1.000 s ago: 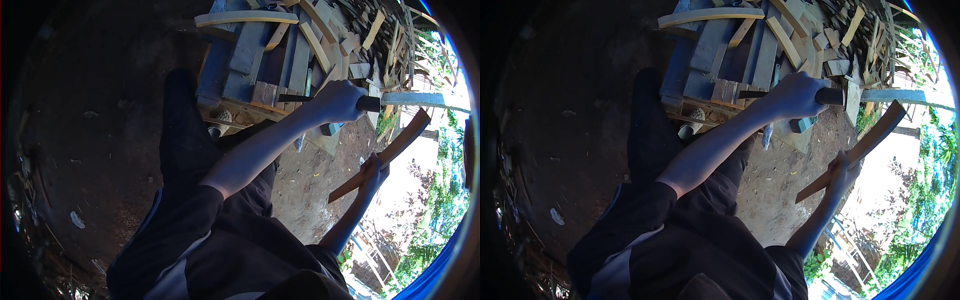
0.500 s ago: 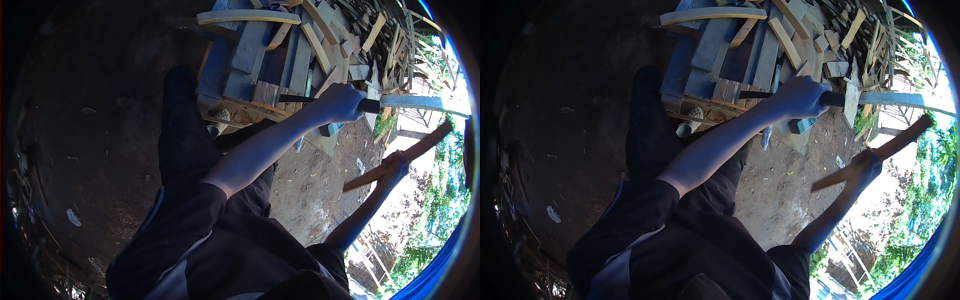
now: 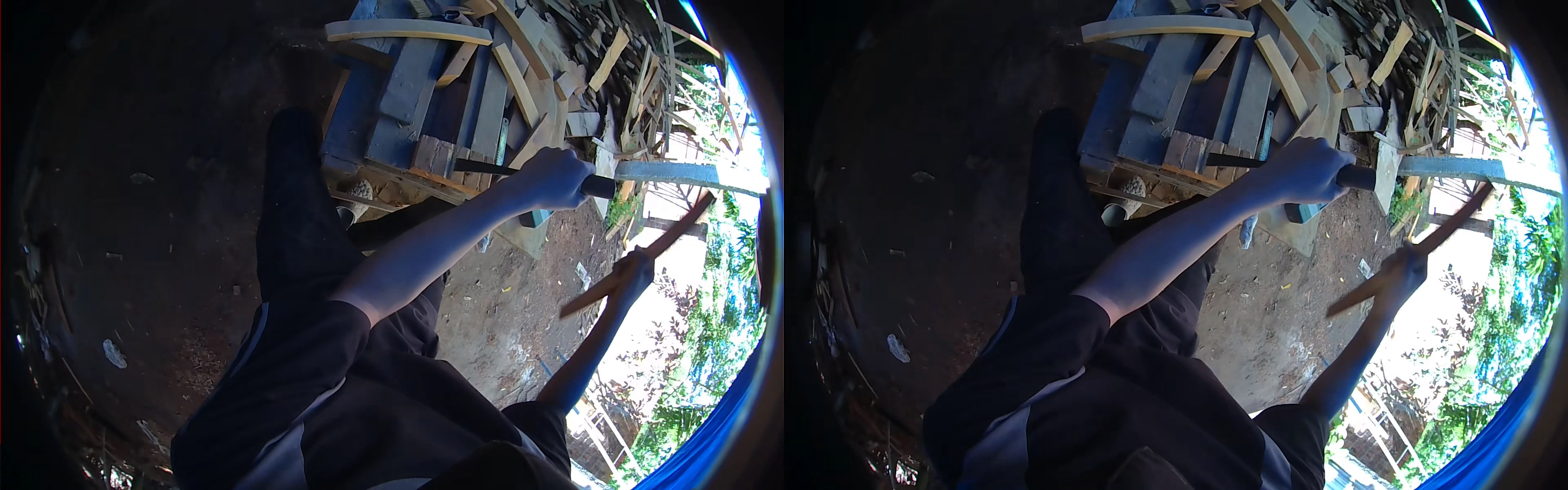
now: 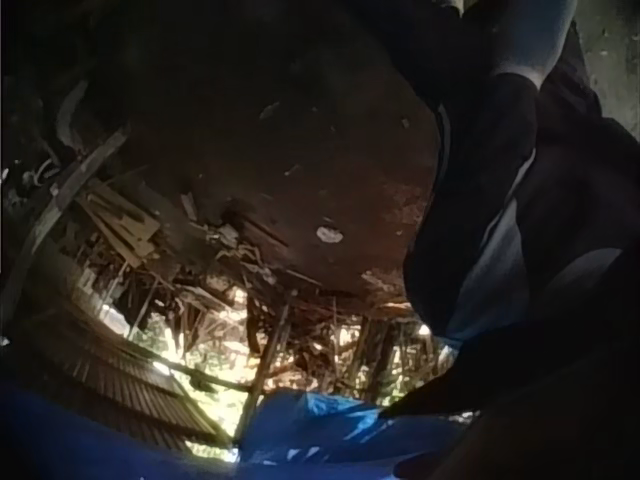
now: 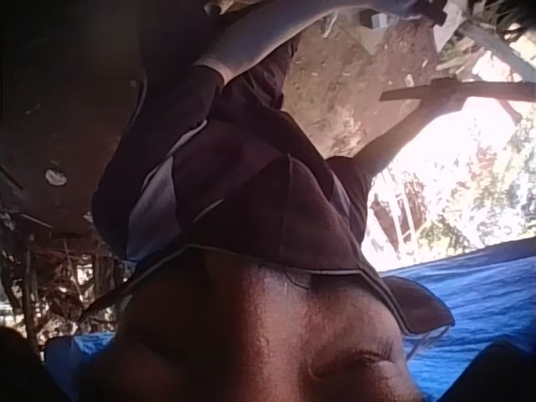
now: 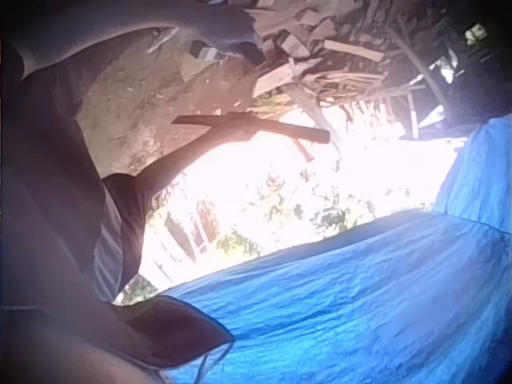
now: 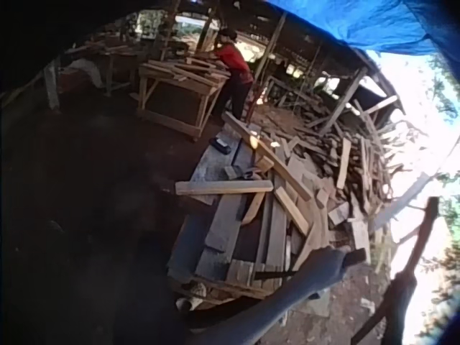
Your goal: Chiseling and marking wood pieces in a workshop environment.
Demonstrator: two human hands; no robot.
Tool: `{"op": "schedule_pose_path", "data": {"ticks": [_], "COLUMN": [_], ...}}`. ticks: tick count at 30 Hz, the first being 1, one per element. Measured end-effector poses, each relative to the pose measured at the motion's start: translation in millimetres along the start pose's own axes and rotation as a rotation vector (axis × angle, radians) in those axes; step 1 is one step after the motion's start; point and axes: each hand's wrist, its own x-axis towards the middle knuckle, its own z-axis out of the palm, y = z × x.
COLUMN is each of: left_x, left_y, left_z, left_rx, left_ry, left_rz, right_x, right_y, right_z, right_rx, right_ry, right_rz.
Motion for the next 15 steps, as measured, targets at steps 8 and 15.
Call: {"op": "schedule_pose_path", "data": {"ticks": [8, 15], "left_x": [3.9, -0.7], "left_y": [0.9, -1.7], "left_z": [-2.5, -2.1], "left_rx": [0.013, 0.006], "left_ry": [-0.059, -0.058], "left_rz": [-0.019, -0.033], "right_x": [0.6, -30.0], "right_y": [34.9, 20.6], "right_z": [-17.6, 8.8], "right_rx": [0.068, -0.083], "right_ry": [0.154, 0.02], "right_rz": [0.052, 0.137]}}
